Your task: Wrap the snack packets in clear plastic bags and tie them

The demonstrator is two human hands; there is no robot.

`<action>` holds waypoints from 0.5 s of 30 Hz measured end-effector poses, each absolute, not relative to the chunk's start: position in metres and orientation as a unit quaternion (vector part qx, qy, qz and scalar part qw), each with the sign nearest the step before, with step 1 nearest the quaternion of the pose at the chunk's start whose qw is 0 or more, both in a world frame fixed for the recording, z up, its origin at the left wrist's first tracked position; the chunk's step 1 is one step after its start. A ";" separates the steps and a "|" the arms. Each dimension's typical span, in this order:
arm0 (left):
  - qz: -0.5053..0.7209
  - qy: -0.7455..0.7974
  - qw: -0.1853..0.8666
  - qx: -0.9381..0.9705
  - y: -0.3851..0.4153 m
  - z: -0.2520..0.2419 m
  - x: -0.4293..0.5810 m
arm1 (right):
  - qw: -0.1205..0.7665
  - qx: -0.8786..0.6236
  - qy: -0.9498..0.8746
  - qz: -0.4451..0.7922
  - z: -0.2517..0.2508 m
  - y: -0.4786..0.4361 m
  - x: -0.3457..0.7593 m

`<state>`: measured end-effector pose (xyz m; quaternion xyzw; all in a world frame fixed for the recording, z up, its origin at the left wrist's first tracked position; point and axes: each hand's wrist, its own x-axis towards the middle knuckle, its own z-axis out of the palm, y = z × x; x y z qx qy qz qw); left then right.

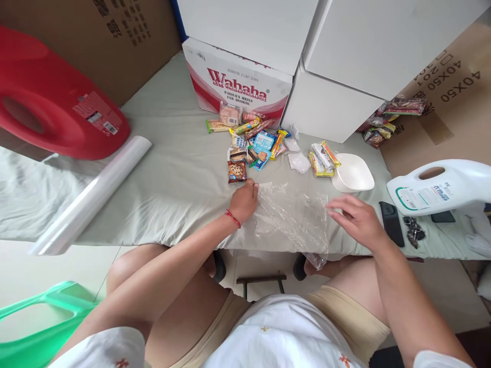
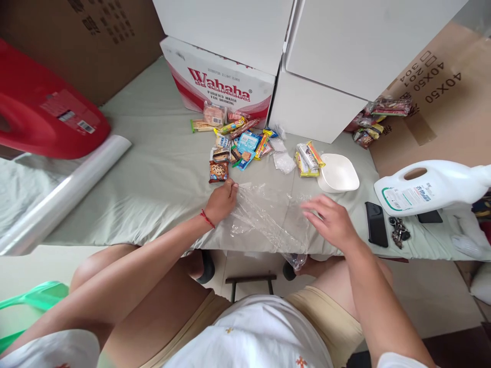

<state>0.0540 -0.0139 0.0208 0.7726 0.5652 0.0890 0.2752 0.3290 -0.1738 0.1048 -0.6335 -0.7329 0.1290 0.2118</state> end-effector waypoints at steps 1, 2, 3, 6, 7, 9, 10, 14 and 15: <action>0.084 0.565 0.276 0.773 -0.015 0.022 0.055 | 0.222 -0.615 -0.752 0.084 0.103 -0.154 0.321; 0.080 0.565 0.278 0.773 -0.015 0.023 0.055 | 0.210 -0.593 -0.775 0.065 0.098 -0.134 0.311; 0.077 0.564 0.281 0.773 -0.015 0.024 0.056 | 0.185 -0.580 -0.791 0.062 0.092 -0.116 0.302; 0.074 0.560 0.292 0.772 -0.016 0.025 0.057 | 0.172 -0.550 -0.814 0.072 0.073 -0.070 0.283; 0.074 0.559 0.294 0.772 -0.016 0.025 0.057 | 0.182 -0.542 -0.816 0.082 0.069 -0.057 0.281; 0.076 0.559 0.297 0.771 -0.016 0.024 0.057 | 0.204 -0.524 -0.819 0.115 0.065 -0.032 0.282; 0.077 0.559 0.297 0.770 -0.017 0.024 0.056 | 0.210 -0.513 -0.820 0.143 0.065 -0.021 0.285; 0.083 0.554 0.306 0.770 -0.020 0.022 0.056 | 0.218 -0.504 -0.782 0.294 0.068 0.019 0.300; 0.082 0.551 0.308 0.771 -0.021 0.022 0.056 | 0.219 -0.513 -0.760 0.333 0.068 0.027 0.303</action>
